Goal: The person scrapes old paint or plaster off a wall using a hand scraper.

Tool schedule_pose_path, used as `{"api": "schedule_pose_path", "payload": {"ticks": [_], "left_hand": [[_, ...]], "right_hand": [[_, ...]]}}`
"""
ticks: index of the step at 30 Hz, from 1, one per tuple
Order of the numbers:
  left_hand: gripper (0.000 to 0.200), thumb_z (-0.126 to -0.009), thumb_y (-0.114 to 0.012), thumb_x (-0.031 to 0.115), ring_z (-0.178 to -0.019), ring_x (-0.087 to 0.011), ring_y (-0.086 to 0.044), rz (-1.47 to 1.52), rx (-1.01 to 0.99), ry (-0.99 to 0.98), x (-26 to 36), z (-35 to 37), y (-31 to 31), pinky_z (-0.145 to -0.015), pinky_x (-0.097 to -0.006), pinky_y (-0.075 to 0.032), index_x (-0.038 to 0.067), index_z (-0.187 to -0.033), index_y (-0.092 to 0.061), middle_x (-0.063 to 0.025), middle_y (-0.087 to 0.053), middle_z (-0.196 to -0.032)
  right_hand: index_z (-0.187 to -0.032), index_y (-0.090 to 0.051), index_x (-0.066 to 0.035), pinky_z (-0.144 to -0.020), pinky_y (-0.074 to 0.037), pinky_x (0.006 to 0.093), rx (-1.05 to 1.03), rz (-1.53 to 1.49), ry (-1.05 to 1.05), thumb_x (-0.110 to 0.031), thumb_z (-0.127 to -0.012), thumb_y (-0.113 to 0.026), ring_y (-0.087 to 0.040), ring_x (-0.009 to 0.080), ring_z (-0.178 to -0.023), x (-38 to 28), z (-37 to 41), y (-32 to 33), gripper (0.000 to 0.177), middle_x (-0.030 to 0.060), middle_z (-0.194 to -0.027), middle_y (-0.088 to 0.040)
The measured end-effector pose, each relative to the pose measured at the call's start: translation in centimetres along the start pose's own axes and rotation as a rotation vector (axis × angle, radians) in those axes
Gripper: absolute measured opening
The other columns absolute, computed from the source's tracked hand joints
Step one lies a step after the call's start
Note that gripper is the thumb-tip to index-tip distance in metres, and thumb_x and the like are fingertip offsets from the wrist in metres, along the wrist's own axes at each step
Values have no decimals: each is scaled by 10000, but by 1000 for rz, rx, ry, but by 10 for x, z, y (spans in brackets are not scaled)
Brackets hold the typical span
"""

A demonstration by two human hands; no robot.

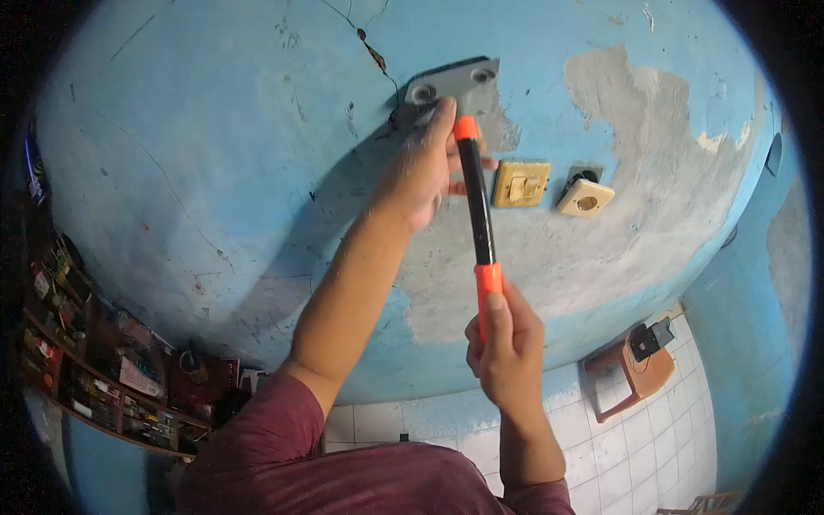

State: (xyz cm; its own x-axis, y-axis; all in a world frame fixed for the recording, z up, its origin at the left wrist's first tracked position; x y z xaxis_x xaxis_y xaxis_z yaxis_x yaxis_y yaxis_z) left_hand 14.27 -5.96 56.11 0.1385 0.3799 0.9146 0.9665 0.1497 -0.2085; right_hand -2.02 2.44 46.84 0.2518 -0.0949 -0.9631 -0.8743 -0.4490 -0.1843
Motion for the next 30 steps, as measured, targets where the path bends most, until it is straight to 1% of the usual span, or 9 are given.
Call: {"api": "schedule_pose_path", "payload": {"ticks": [8,12,16,19,23,25,26,28,30], "left_hand": [[570,-965,-404,628,-901,-196,-661,-67,-32,22,-22,19,8,-655,-385,-531,87,-1107,-511,-76,-575,-1047],[546,-968,-402,622,-884,-179,-657,-3,-32,-26,1,6,2,-649,-371,-524,100,-1060,-529,-62,-571,-1006],[535,-967,-408,618,-879,-177,-656,-43,-20,24,-23,20,9,-633,-367,-524,103,-1036,-538,-52,-586,-987],[520,-969,-418,605,-877,-183,-657,-29,-93,14,-22,12,8,-628,-368,-530,105,-1045,-536,-50,-586,-980],[503,-975,-432,587,-885,-186,-654,14,-57,9,-20,18,10,-645,-367,-542,101,-1061,-527,-55,-587,-989],[504,-972,-425,600,-880,-182,-651,31,-54,17,-25,25,10,-632,-357,-525,112,-1048,-530,-45,-588,-968],[505,-972,-418,606,-879,-179,-650,15,-42,33,-27,26,11,-632,-352,-510,118,-1035,-532,-40,-590,-957],[513,-968,-401,627,-879,-165,-644,-9,-16,30,-21,24,12,-641,-340,-469,133,-996,-537,-35,-607,-930],[516,-965,-403,631,-879,-162,-644,-2,-32,-1,-7,17,11,-642,-340,-470,133,-995,-537,-38,-610,-935]], "right_hand": [[-1323,-520,-7,-375,-305,205,29,8,-67,-321,-1036,-444,-379,54,-417,19,21,1,432,-10,-584,-454],[-1315,-528,-10,-377,-304,203,38,0,-46,-329,-1035,-452,-379,52,-432,2,19,-4,431,-2,-608,-460],[-1314,-529,-12,-375,-302,204,47,-15,-51,-325,-1035,-454,-387,57,-439,16,31,-6,426,0,-609,-461],[-1312,-532,-13,-372,-305,207,58,-4,-71,-330,-1035,-452,-392,60,-435,13,30,-5,429,2,-599,-459],[-1322,-525,-15,-376,-314,211,50,15,-101,-341,-1036,-448,-400,63,-443,19,33,-9,440,-1,-595,-451],[-1319,-514,10,-362,-250,212,107,-18,-46,-369,-1032,-433,-320,57,-413,28,33,-15,482,-12,-556,-395],[-1328,-515,-10,-384,-298,213,59,-57,-59,-326,-1040,-435,-389,60,-443,33,31,-15,436,-7,-591,-437],[-1327,-516,-8,-383,-300,213,37,-64,-41,-331,-1041,-432,-388,61,-444,27,24,-13,439,-8,-593,-435],[-1324,-518,-7,-383,-295,210,30,-19,-22,-340,-1041,-429,-378,57,-445,19,19,-16,445,-12,-590,-424]]}}
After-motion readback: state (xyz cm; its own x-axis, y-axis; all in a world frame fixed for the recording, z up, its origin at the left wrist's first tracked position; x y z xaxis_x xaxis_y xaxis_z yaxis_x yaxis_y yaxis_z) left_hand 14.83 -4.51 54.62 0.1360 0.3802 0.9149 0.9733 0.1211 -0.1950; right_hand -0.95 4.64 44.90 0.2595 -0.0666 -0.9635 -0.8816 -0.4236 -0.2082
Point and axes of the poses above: each hand's wrist, its own z-axis away from the middle knuckle, its own y-axis out of the back of the hand, x = y × z, the point moved 10 cm from there along -z, towards the middle knuckle
